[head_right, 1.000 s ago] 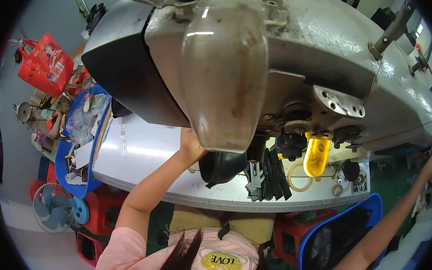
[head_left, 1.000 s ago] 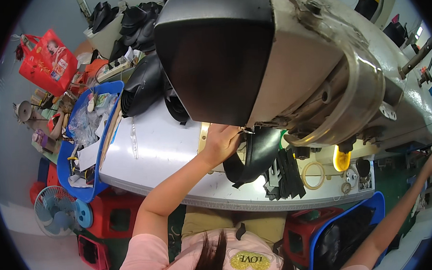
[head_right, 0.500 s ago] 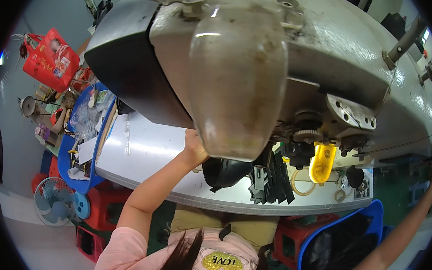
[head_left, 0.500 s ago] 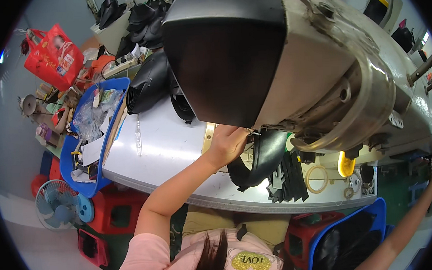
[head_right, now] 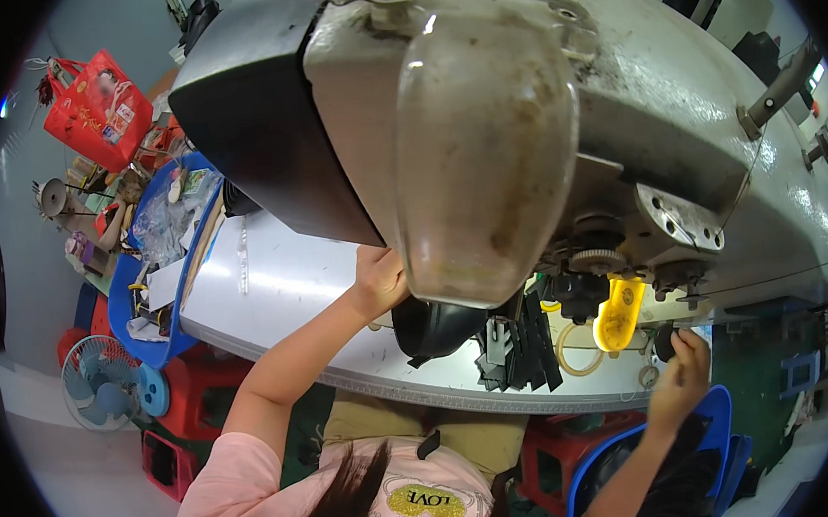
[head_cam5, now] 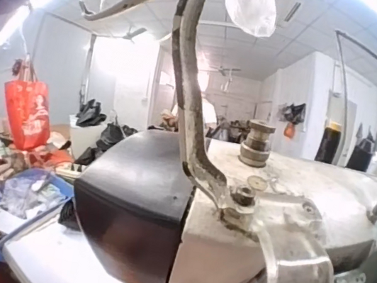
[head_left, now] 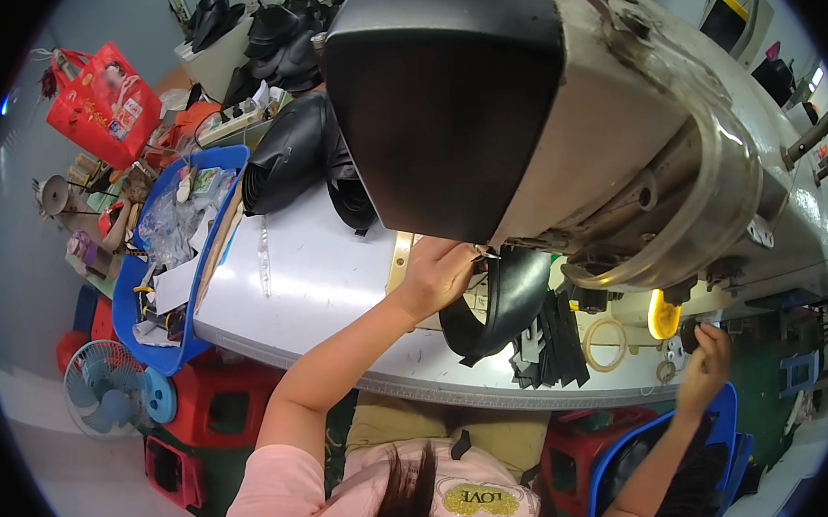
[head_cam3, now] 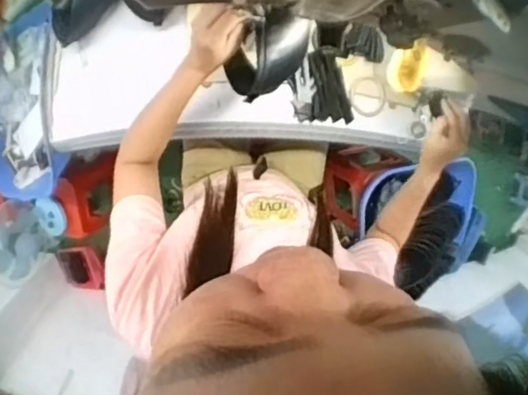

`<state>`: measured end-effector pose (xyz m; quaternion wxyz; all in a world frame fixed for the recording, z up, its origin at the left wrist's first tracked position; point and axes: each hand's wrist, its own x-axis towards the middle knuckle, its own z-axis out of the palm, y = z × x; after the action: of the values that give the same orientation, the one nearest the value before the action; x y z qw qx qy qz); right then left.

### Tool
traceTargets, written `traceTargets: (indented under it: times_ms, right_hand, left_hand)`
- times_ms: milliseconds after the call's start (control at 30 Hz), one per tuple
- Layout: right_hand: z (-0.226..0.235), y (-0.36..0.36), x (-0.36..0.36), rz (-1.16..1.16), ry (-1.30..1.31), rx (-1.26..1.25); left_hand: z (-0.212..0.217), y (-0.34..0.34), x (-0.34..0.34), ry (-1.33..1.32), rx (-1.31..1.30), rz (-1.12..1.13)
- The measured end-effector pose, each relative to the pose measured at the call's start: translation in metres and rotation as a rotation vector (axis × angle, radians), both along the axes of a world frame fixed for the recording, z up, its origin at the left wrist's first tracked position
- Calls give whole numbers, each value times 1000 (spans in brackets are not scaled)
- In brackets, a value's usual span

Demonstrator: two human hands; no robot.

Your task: The person uses a sewing machine to stitch black leather-like shoe parts. They repeatedly pick up a shoe upper, align a strip of material, sew it under the machine's needle, and trim the excess thread with scissors. The process is repeated for multiple shoe parts throughout the clip.

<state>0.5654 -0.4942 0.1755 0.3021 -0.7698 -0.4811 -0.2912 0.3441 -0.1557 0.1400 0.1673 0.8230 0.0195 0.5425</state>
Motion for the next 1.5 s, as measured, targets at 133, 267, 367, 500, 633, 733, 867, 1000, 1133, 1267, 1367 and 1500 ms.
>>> traceTargets:
  times_ms: [133, 267, 367, 500, 633, 733, 867, 1000, 1133, 1267, 1367, 1500]
  right_hand:
    - [-1, 8, -14, -135, 11, 30]
    - [-1, 5, -10, -107, 46, 55]
    - [1, 1, -5, -76, 38, 42]
    - [0, -56, 74, -94, 201, 422]
    - [91, -120, 184, -663, -212, 589]
    - [154, -199, 291, -547, 182, 480]
    - [107, -126, 266, -539, 308, 544]
    - [-89, -149, 304, -220, 40, 264]
    - [-20, -209, 331, -232, 383, 710]
    - [90, -156, 273, -392, 394, 635]
    - [30, -171, 280, -256, 363, 710]
    - [-5, -98, 206, -284, 526, 857]
  left_hand:
    - [-1, 2, -1, -10, 12, -2]
    - [1, -3, -8, -6, 67, -30]
    - [4, -8, -11, -17, 98, -40]
    - [9, -9, -14, -9, 132, -42]
    - [12, -11, -14, -3, 137, -40]
    - [13, -11, -14, -3, 120, -52]
    - [16, -11, -19, 32, 127, 2]
    - [14, -10, -16, 47, 76, -69]
    - [9, -9, -20, 30, 75, -76]
    - [17, -9, -21, 76, 99, -58]
    - [16, -7, -18, 75, 87, -87]
    - [13, -7, -20, 66, 71, -87]
